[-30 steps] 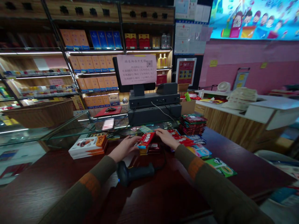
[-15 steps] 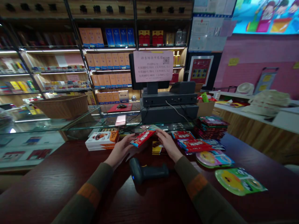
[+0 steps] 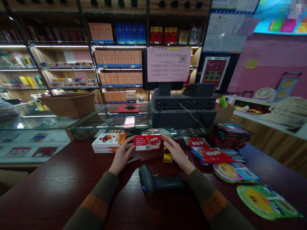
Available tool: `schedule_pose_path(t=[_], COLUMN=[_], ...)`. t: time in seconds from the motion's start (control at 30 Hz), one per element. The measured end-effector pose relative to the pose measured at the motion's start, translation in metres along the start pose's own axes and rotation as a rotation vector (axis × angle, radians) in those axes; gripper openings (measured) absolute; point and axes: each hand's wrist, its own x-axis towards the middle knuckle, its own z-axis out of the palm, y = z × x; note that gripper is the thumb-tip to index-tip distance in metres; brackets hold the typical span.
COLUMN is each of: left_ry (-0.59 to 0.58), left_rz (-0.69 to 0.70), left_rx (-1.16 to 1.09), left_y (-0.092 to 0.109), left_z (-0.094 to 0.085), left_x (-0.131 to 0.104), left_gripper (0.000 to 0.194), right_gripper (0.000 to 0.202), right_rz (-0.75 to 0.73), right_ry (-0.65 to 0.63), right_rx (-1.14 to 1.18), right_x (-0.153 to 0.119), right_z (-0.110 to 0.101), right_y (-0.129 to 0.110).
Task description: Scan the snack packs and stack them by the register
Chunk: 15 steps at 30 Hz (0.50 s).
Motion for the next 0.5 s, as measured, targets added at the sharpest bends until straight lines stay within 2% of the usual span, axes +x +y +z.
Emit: schedule_pose_path(t=[0.2,0.4,0.5], left_ry=[0.031,0.032,-0.030], left_rz=[-0.010,0.022,0.022], left_rx=[0.026,0.154,0.175], left_y=[-0.002,0.003,0.003], left_z=[0.001,0.003,0.004], left_x=[-0.004,-0.008,-0.009], left_gripper=[0.074,0.066,0.067], right_gripper=[0.061,0.065,0.067], right_rz=[0.006,0.011,0.036], right_ry=[-0.017,-0.044,-0.045], right_rx=[0.051,0.073,0.067], right_x=[-0.002,-0.005,-0.006], right_z=[0.007,0.012,0.013], right_y=[0.003,0.002,0.003])
